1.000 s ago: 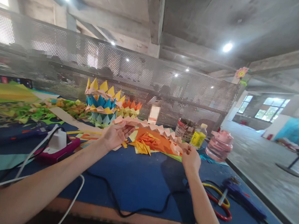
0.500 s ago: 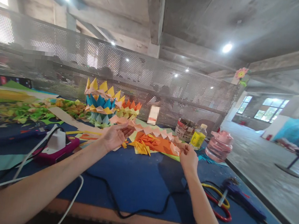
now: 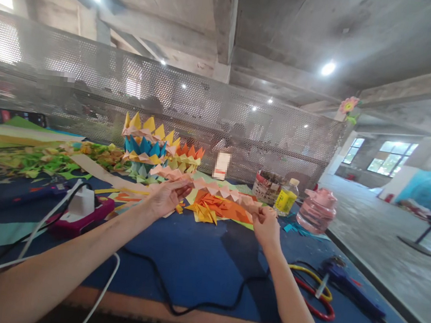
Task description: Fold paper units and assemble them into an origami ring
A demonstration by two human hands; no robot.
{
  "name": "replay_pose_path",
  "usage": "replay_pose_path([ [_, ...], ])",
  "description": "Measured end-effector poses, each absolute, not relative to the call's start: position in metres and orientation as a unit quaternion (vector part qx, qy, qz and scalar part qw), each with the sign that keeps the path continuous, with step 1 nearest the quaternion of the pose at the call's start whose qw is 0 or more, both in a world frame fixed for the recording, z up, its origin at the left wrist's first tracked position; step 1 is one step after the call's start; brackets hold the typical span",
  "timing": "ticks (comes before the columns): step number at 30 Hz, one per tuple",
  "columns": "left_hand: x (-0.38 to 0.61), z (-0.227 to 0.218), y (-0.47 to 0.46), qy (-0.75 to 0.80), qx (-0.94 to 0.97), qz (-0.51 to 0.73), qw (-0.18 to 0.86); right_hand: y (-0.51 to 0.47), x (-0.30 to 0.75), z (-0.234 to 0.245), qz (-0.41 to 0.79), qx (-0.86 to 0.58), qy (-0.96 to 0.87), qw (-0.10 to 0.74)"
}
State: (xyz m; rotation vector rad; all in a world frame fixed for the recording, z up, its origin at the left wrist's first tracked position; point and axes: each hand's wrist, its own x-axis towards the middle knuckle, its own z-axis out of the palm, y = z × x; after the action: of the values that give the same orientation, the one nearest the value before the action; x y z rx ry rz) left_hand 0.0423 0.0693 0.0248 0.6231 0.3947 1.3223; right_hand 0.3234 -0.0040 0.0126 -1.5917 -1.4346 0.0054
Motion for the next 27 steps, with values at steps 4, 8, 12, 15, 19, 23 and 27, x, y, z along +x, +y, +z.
replay_pose_path([
  [4, 0.042, 0.025, 0.071, 0.184, 0.281, 0.607, 0.720, -0.002, 0.322, 0.011, 0.016, -0.635, -0.601, 0.486],
  [8, 0.043, 0.025, 0.068, 0.180, 0.290, 0.604, 0.720, -0.001, 0.321, 0.011, 0.036, -0.614, -0.620, 0.488],
  [12, 0.046, 0.025, 0.062, 0.177, 0.317, 0.589, 0.722, -0.001, 0.316, 0.012, 0.063, -0.591, -0.643, 0.484],
  [15, 0.048, 0.024, 0.058, 0.177, 0.332, 0.582, 0.721, -0.002, 0.312, 0.013, 0.088, -0.568, -0.664, 0.478],
  [19, 0.049, 0.023, 0.058, 0.182, 0.340, 0.582, 0.715, -0.003, 0.305, 0.014, 0.110, -0.552, -0.679, 0.472],
  [23, 0.049, 0.023, 0.058, 0.189, 0.342, 0.585, 0.711, -0.009, 0.298, 0.017, 0.121, -0.549, -0.685, 0.464],
  [27, 0.048, 0.023, 0.059, 0.191, 0.344, 0.583, 0.711, -0.014, 0.292, 0.021, 0.144, -0.537, -0.694, 0.458],
])
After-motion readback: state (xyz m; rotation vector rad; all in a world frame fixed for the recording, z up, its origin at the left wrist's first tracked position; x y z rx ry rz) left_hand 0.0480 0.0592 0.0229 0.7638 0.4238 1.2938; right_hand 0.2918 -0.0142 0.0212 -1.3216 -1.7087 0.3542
